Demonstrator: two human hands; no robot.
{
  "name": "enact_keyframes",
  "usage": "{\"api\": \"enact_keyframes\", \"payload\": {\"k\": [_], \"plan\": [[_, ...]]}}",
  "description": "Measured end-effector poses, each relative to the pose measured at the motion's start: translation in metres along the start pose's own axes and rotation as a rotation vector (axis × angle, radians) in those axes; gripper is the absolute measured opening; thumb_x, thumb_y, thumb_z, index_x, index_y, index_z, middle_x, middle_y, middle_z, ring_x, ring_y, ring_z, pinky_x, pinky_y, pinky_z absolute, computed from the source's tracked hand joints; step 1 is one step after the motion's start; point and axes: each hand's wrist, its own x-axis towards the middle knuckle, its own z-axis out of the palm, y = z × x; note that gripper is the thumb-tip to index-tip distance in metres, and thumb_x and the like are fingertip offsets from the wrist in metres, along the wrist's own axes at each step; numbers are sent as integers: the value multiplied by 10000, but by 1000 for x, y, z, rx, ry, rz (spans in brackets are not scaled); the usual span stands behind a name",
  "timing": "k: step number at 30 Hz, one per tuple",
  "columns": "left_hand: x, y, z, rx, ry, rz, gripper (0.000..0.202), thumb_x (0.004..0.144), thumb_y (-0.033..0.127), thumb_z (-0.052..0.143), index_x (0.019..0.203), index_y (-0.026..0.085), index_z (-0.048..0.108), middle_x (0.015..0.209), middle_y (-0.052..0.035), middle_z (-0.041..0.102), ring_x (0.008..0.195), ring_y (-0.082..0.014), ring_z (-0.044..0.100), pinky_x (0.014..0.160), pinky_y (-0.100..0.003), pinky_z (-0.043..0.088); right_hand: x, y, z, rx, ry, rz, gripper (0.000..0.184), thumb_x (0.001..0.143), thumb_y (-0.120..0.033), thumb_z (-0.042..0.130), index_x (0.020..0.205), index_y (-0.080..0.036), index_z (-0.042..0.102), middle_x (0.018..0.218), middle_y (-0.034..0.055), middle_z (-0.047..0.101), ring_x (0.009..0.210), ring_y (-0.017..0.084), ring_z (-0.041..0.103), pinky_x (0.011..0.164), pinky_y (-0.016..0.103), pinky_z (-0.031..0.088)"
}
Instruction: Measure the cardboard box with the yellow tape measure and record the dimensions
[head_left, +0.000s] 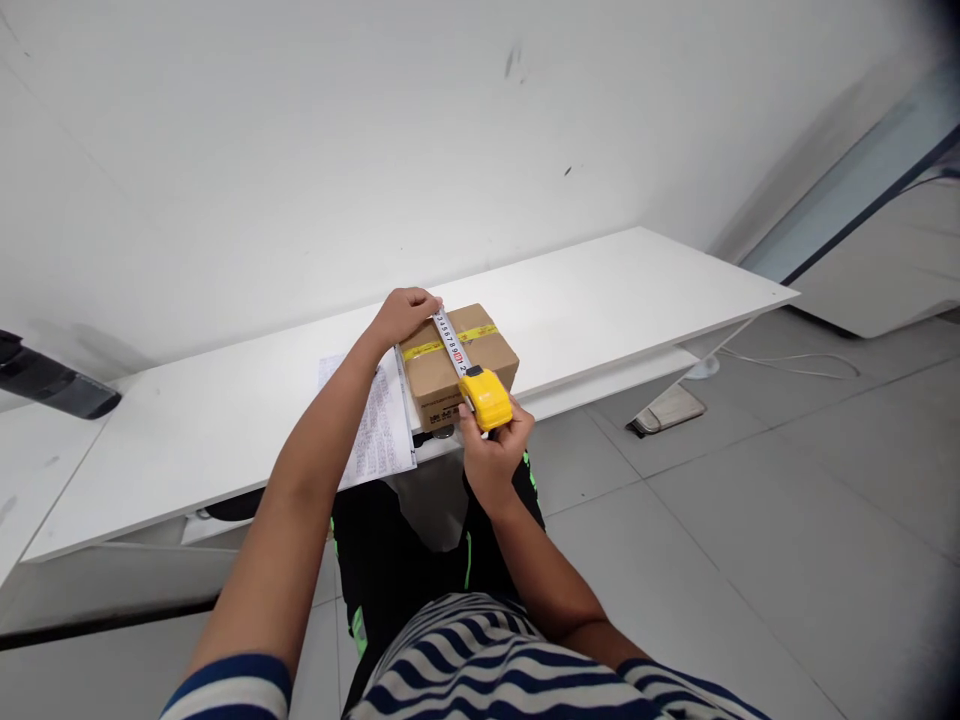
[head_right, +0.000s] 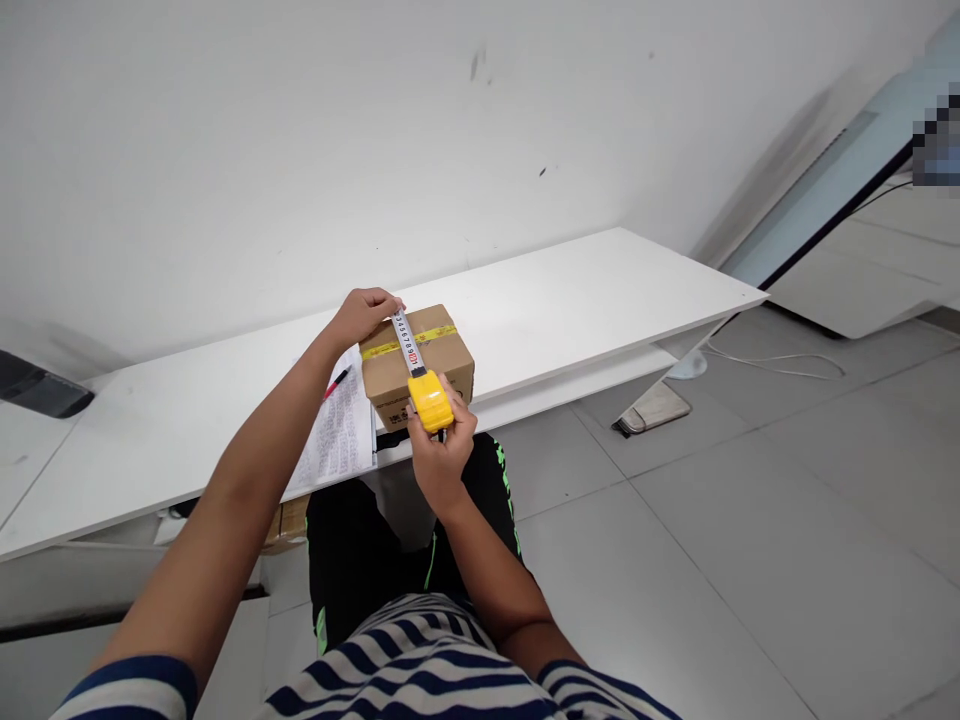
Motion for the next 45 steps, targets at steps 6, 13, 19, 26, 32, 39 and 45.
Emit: {"api": "enact_keyframes", "payload": {"k": [6,13,19,26,32,39,45], "plan": [[-49,93,-20,185,56,297,138,940,305,619,884,183,646,989,-52,666,939,-185,596,901,-336,453,9,-3,-7,30,7,142,565,827,-506,823,1207,-230,508,1265,134,677,1167,224,715,1020,440,606],[-120,128,26,435,-322,405,233,995,381,537,875,228,663,948,-79,704,899,-249,630,882,-420,442,15,-29,-35,103,55,117,641,794,-505,861,1251,-269,478,1195,75,657,865,185,754,848,420,657],[-126,93,53,418,-326,389,487,999,589,508,1296,243,679,1407,-147,674,1365,-373,576,1172,-547,390,27,-48,-65,56,234,35,646,805,-474,865,1266,-276,458,1068,16,647,727,147,724,732,351,648],[-76,58,41,771,-226,56,831,876,445,721,1612,179,442,1713,-233,368,1565,-532,327,1249,-711,271,50,-39,-78,83,385,46,550,845,-455,817,1215,-285,447,1037,-17,644,692,135,689,704,350,626],[-105,33,44,325,64,221,858,981,556,561,1703,254,209,1787,-127,245,1656,-351,228,1343,-546,234,50,-37,-75,100,408,109,597,810,-488,843,1207,-277,452,1058,-5,674,692,140,698,703,354,632],[-141,-36,104,9,237,93,1040,953,717,528,1714,249,-4,1814,-169,76,1689,-311,87,1370,-489,167,43,-39,-66,188,305,271,706,698,-491,920,1191,-253,474,1001,-24,703,655,109,684,642,275,587],[-155,-29,87,43,291,26,1104,923,674,610,1698,280,-70,1813,-171,9,1690,-323,74,1351,-510,224,60,-50,-69,231,-53,421,709,686,-701,847,1119,-263,496,849,-50,681,508,80,584,432,184,362]]}}
